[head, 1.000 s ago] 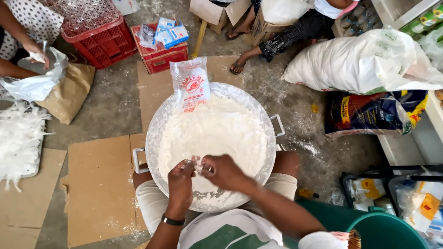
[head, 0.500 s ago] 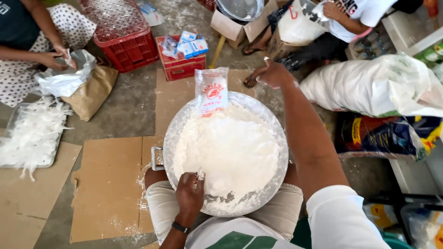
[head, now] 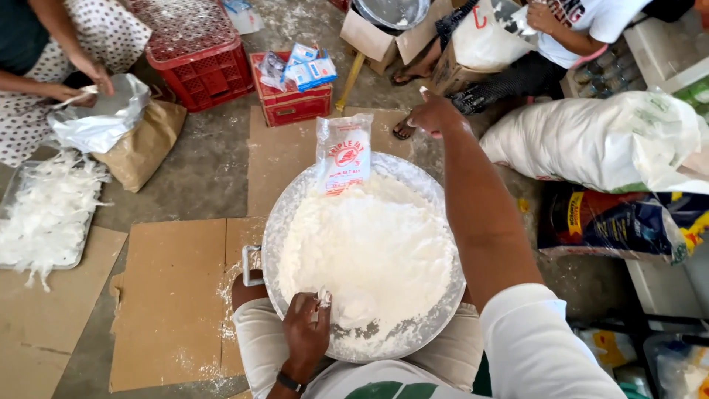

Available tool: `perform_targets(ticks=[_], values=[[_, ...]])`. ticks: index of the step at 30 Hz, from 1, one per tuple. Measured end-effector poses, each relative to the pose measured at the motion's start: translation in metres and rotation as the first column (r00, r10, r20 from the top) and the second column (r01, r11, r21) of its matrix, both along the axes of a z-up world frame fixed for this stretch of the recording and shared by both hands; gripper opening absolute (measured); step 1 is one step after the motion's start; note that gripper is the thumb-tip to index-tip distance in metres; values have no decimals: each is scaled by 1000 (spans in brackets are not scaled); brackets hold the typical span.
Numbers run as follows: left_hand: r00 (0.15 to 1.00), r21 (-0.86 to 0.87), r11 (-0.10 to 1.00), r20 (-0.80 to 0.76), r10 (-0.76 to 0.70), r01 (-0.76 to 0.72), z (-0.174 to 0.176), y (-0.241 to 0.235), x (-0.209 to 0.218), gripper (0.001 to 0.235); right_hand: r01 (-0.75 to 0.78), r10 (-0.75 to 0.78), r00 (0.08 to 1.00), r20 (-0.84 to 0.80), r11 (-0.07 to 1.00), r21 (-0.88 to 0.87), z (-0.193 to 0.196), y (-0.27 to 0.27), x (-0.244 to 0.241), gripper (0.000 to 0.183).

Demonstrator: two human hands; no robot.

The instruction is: Mix and sift white powder in a large metal basin by hand

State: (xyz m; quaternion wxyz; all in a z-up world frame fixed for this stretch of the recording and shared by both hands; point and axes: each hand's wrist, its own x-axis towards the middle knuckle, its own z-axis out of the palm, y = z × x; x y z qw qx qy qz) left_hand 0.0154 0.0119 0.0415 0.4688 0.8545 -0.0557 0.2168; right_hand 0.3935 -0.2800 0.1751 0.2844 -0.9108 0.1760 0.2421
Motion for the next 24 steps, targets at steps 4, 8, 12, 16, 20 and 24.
perform_targets(ticks=[4,8,12,16,20,24], values=[[1000,30,999,2,19,-19,-6,-1,2,10,15,-16,1000,-25,998,-63,-4,-2,19,90],[1000,30,1000,-8,-3,3,-8,0,1,11,18,-17,1000,23,999,-35,-16,-8,29,93],[1000,40,999,17,-10,9,-9,-2,1,11,26,-26,1000,-1,998,-58,-41,-17,37,86],[1000,63,998,12,-2,1,-6,-4,2,11,27,-27,1000,1,999,-40,-66,-31,36,80],[1000,53,999,9,-9,8,5,-6,6,11,-46,46,999,6,998,-34,-62,-38,30,29],[999,50,998,-22,35,-33,-7,-6,2,11,39,-39,999,-15,999,-14,-53,-41,26,17]])
